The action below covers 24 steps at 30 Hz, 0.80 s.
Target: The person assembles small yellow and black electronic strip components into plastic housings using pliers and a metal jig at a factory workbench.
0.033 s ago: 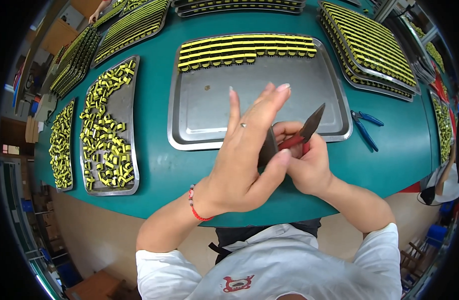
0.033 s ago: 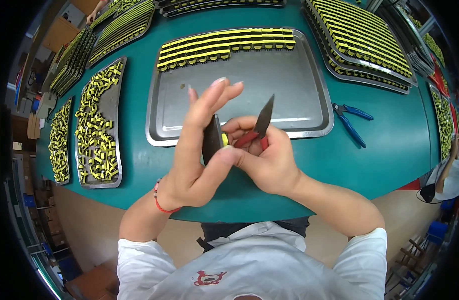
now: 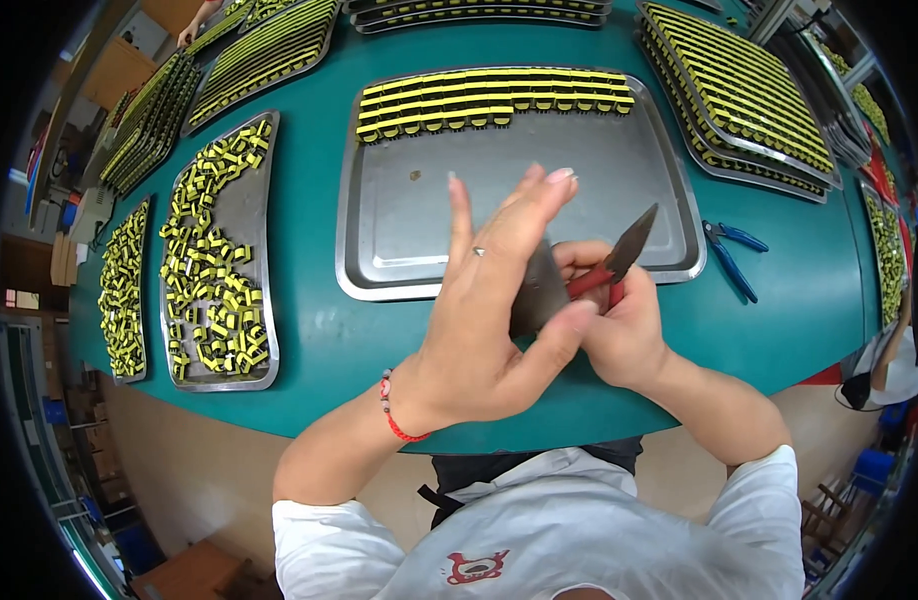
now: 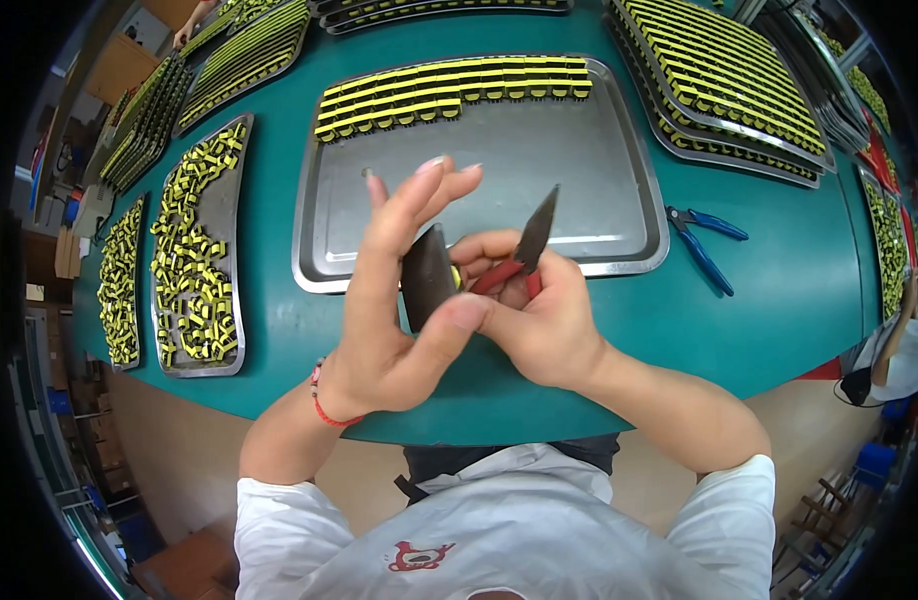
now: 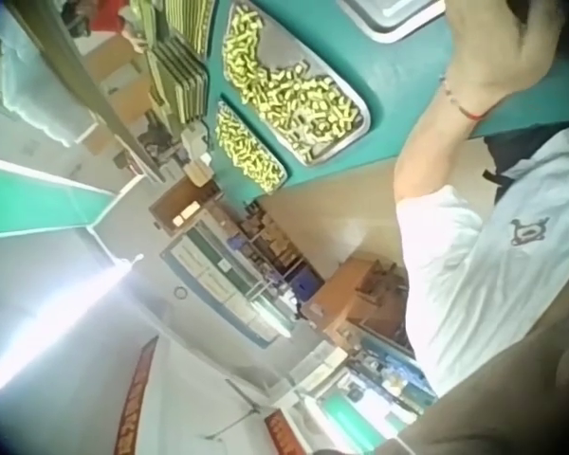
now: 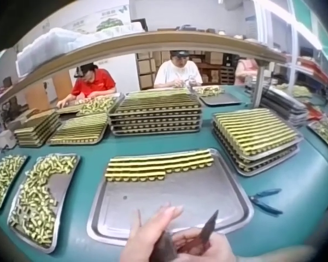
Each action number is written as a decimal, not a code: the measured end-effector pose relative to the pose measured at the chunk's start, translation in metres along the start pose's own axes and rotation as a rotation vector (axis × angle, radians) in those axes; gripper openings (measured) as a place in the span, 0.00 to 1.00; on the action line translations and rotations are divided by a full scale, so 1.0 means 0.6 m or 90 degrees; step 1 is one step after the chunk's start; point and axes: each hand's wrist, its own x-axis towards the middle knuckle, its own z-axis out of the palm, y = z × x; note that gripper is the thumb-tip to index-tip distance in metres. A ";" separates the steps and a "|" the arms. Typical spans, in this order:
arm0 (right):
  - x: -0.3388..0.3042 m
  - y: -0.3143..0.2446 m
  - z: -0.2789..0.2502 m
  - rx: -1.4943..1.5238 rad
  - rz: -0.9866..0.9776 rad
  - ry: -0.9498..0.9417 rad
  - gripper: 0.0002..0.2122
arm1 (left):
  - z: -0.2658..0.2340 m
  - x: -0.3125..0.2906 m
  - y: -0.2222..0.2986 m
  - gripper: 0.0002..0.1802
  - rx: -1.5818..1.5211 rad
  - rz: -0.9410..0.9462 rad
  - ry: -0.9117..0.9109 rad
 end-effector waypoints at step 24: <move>0.003 -0.007 -0.025 -0.110 -0.033 -0.079 0.15 | 0.002 -0.001 0.030 0.35 0.141 0.041 0.139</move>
